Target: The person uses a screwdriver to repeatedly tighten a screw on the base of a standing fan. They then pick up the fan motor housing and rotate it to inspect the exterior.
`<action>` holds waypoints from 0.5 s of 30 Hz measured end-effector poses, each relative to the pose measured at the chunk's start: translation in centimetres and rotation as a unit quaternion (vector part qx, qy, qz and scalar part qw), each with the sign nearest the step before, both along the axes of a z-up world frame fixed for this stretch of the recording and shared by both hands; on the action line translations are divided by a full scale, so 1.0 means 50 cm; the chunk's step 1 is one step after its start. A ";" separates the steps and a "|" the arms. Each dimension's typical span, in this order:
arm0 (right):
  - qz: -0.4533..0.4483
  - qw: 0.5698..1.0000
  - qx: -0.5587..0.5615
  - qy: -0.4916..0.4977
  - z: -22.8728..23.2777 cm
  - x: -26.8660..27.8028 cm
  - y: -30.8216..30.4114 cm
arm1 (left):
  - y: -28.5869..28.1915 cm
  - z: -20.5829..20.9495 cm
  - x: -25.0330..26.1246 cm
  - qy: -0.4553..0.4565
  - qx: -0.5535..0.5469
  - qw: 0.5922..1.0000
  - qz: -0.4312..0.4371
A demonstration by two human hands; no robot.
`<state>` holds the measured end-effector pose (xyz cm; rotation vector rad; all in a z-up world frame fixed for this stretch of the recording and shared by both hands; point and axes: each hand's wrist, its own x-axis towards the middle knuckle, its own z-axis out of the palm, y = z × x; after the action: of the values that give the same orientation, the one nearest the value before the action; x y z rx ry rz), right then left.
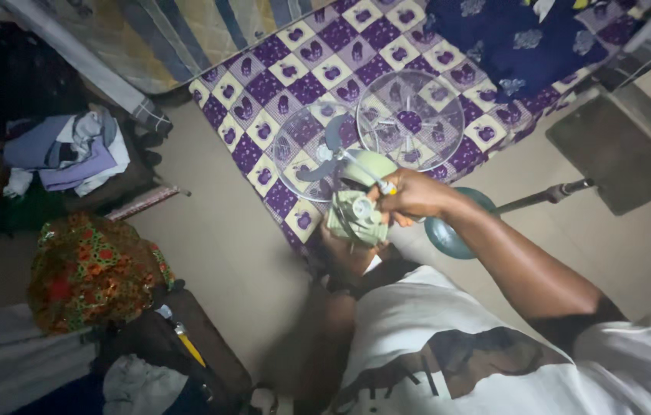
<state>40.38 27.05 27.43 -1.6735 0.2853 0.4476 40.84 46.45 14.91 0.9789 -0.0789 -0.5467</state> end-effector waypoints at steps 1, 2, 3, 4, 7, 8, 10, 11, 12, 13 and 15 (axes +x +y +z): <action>-0.010 1.000 0.008 -0.027 0.021 -0.011 0.003 | -0.002 0.043 -0.012 -0.167 0.149 0.974 0.043; -0.031 0.999 0.007 -0.039 0.039 -0.025 0.005 | -0.002 0.075 0.000 -0.043 -0.007 0.999 -0.025; -0.052 0.997 0.007 -0.050 0.054 -0.040 0.007 | 0.003 0.097 0.029 0.082 -0.162 0.979 -0.095; -0.071 0.996 0.009 -0.061 0.065 -0.055 0.013 | 0.008 0.111 0.045 0.204 -0.308 0.915 -0.160; -0.191 0.963 0.093 -0.164 0.077 -0.095 0.034 | 0.014 0.107 0.066 0.170 -0.265 0.947 -0.057; -0.224 0.951 0.106 -0.184 0.075 -0.104 0.040 | 0.018 0.099 0.071 0.178 -0.258 0.949 -0.026; -0.289 0.921 0.134 -0.223 0.062 -0.121 0.050 | 0.022 0.084 0.078 0.194 -0.243 0.950 0.038; -0.294 0.921 0.121 -0.226 0.050 -0.132 0.056 | 0.024 0.078 0.078 0.165 -0.286 0.944 0.017; -0.298 0.920 0.109 -0.230 0.036 -0.142 0.062 | 0.024 0.074 0.078 0.135 -0.327 0.935 -0.006; -0.302 0.919 0.096 -0.235 0.021 -0.149 0.065 | 0.022 0.073 0.078 0.104 -0.368 0.924 -0.028; -0.248 0.905 0.171 -0.300 -0.013 -0.161 0.072 | 0.019 0.075 0.068 0.065 -0.302 0.951 0.023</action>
<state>32.34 30.66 26.76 -1.2539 0.1504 -0.3852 44.25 47.41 18.64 0.3439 -0.0981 -0.5003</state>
